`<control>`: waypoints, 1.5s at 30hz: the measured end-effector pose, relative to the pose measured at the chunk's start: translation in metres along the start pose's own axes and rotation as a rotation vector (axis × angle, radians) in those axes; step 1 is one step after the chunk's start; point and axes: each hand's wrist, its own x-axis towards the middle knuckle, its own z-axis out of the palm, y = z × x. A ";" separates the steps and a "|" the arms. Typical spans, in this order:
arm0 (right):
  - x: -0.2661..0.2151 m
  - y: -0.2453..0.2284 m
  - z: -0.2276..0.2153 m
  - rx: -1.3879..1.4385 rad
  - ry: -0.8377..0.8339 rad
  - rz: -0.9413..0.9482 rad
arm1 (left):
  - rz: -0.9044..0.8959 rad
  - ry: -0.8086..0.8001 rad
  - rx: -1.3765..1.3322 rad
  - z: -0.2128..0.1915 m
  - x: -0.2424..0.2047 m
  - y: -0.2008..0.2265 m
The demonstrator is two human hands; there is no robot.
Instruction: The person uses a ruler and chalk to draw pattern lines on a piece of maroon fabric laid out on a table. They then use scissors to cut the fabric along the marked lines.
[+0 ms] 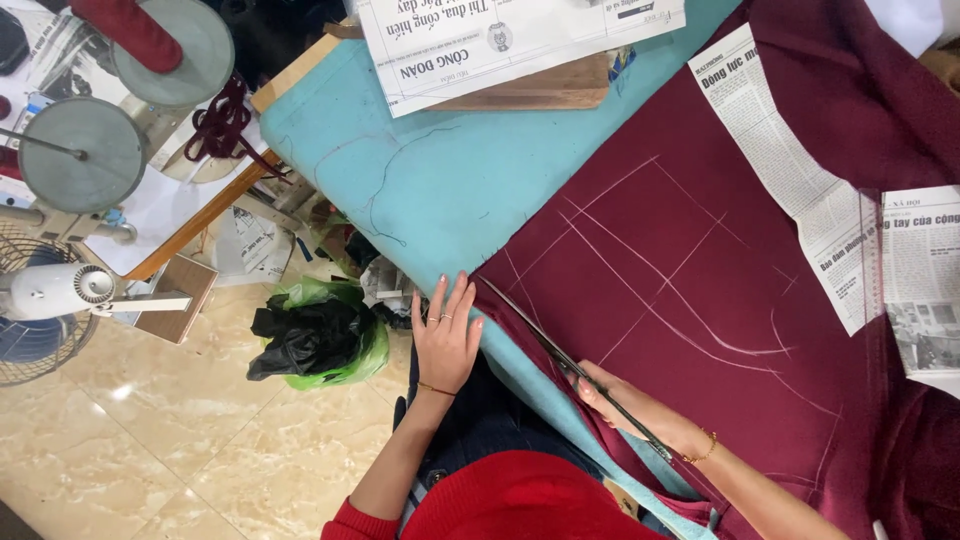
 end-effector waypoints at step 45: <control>-0.070 0.098 0.004 0.425 -0.157 -0.134 | 0.110 -0.192 0.262 -0.014 -0.012 0.020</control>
